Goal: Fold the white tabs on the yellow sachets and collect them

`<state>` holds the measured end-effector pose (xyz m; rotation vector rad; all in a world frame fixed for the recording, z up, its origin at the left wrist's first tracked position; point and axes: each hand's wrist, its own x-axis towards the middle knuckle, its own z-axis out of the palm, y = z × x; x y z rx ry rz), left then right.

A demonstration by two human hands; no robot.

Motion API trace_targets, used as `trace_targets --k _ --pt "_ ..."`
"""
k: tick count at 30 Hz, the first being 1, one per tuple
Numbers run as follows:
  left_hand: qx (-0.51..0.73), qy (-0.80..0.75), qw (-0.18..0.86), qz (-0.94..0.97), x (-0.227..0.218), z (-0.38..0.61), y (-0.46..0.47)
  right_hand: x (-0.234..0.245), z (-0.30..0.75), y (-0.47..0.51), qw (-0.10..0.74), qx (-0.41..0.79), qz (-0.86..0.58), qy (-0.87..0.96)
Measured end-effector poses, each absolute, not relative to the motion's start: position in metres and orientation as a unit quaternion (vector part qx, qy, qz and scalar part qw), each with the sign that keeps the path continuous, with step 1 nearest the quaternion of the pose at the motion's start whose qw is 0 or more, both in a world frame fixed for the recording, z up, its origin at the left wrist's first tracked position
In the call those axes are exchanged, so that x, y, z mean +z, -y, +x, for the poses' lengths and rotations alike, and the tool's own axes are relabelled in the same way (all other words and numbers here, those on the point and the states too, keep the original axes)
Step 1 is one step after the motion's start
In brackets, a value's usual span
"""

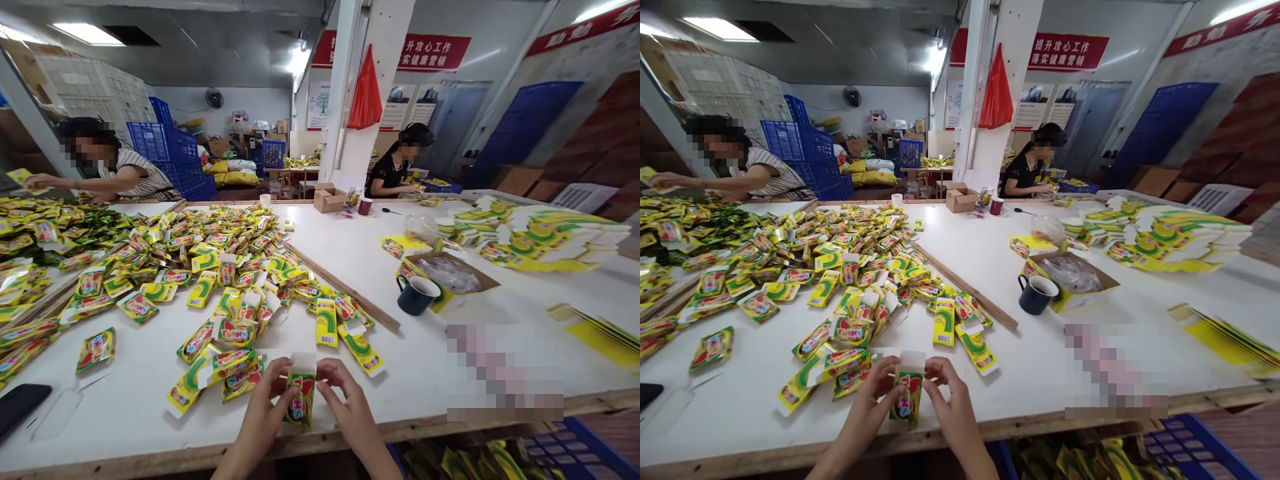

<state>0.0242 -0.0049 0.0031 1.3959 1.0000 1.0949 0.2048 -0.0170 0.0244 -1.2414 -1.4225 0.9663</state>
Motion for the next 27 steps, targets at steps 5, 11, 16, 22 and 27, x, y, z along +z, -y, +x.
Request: trace_targets --k 5,11,16,22,27 --pt "0.440 -0.448 0.508 0.590 0.003 0.014 0.000 0.014 0.187 0.011 0.481 0.412 -0.500 0.591" --pt "0.515 -0.379 0.561 0.526 0.004 0.015 -0.011 0.015 0.177 0.001 0.535 0.411 -0.485 0.556" --pt "0.492 -0.391 0.547 0.553 0.008 0.012 -0.011 0.021 0.178 0.007 0.499 0.395 -0.489 0.596" --pt "0.478 -0.444 0.470 0.595 0.015 0.014 -0.004 0.032 0.174 0.009 0.500 0.358 -0.504 0.607" --pt "0.490 -0.491 0.452 0.561 0.016 0.023 -0.006 0.035 0.169 0.003 0.491 0.351 -0.536 0.591"
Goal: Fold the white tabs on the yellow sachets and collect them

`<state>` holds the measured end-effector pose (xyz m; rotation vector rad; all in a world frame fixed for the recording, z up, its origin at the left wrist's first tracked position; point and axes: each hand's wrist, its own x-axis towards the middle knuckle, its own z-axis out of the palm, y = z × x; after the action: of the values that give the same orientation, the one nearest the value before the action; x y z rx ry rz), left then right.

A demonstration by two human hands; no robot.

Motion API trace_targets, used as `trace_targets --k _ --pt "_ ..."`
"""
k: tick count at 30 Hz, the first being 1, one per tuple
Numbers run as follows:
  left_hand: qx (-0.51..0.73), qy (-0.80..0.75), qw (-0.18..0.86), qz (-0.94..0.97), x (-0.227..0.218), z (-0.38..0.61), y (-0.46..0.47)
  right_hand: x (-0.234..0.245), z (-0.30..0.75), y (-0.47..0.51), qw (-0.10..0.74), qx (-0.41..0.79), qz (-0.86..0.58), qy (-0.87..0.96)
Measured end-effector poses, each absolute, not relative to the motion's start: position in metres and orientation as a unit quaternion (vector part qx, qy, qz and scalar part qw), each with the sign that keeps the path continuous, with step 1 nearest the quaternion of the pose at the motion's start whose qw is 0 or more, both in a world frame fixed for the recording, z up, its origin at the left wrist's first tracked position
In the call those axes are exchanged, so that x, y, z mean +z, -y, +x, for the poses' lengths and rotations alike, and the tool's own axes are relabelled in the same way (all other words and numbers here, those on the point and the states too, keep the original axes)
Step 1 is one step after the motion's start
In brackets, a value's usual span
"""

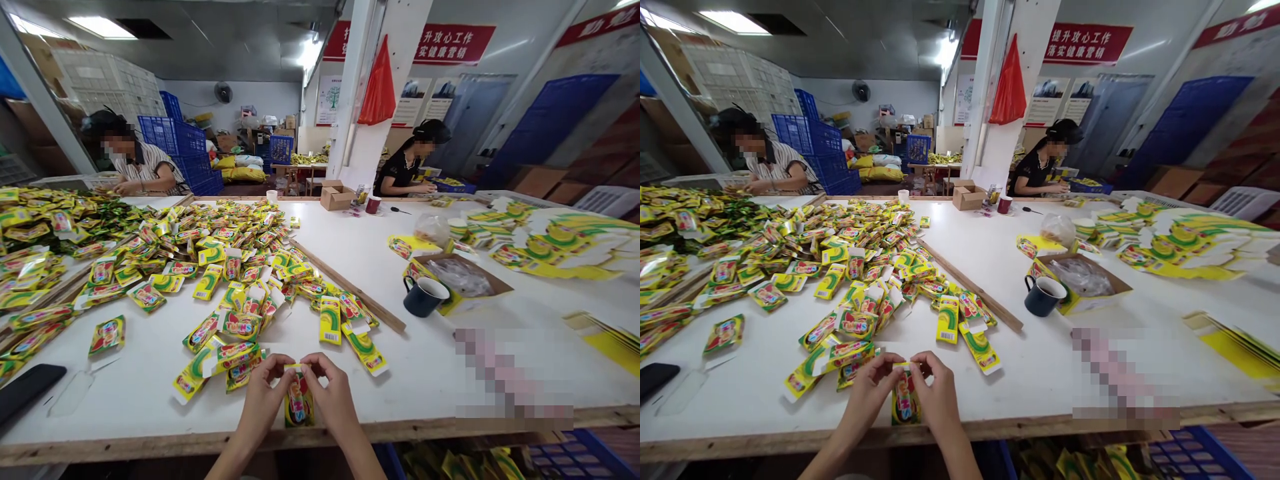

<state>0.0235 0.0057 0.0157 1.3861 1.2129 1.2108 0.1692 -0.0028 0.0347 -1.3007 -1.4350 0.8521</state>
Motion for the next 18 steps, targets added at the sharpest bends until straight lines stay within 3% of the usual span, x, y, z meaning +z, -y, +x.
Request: trace_targets --k 13,18 --pt "0.486 -0.453 0.462 0.587 0.010 0.020 0.006 0.023 0.166 0.014 0.512 0.404 -0.496 0.573" --pt "0.488 -0.521 0.279 0.642 0.018 -0.008 0.013 0.043 0.212 0.038 0.509 0.282 -0.582 0.568"
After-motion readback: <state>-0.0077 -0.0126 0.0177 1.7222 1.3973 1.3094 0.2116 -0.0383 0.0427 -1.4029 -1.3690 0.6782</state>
